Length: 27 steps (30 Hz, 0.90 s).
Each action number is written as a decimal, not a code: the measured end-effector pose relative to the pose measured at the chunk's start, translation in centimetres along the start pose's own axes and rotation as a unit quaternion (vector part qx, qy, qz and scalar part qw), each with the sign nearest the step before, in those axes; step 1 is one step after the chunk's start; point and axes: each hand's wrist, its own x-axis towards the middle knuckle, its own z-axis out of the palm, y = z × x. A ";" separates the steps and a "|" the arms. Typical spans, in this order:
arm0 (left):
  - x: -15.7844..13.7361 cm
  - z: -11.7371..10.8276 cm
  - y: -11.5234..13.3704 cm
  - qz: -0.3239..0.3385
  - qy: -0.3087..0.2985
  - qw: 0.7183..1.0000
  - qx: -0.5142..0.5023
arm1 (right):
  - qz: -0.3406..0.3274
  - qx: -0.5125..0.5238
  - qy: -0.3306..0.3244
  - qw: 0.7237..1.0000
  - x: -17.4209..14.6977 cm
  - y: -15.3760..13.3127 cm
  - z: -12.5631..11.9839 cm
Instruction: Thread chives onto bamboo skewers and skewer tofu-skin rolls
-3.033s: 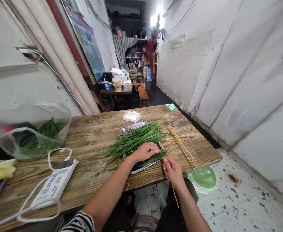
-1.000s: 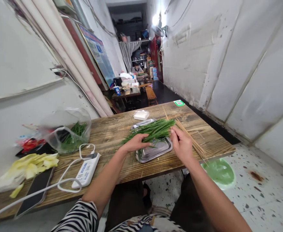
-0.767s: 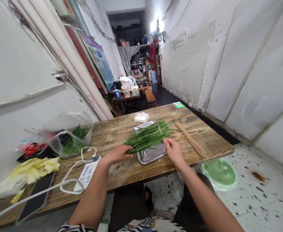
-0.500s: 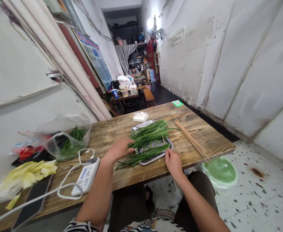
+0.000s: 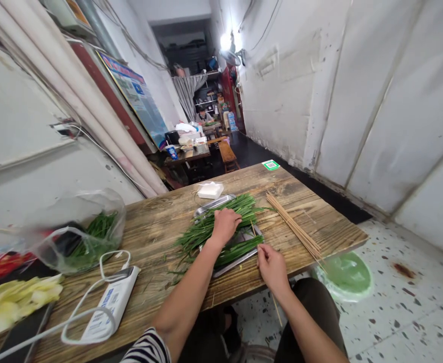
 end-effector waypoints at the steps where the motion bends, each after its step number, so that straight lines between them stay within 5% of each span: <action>1: 0.0 0.2 -0.1 -0.006 0.006 1.000 0.006 | 0.002 0.002 0.002 1.000 0.0 -0.1 0.0; 17: 0.2 2.0 -1.0 -0.080 0.035 0.993 -0.085 | -0.024 -0.011 -0.004 1.000 -0.1 -0.6 -0.2; 27: -0.2 2.0 -0.8 -0.043 0.057 0.991 -0.113 | -0.032 -0.048 -0.002 0.998 -0.1 -0.1 -0.1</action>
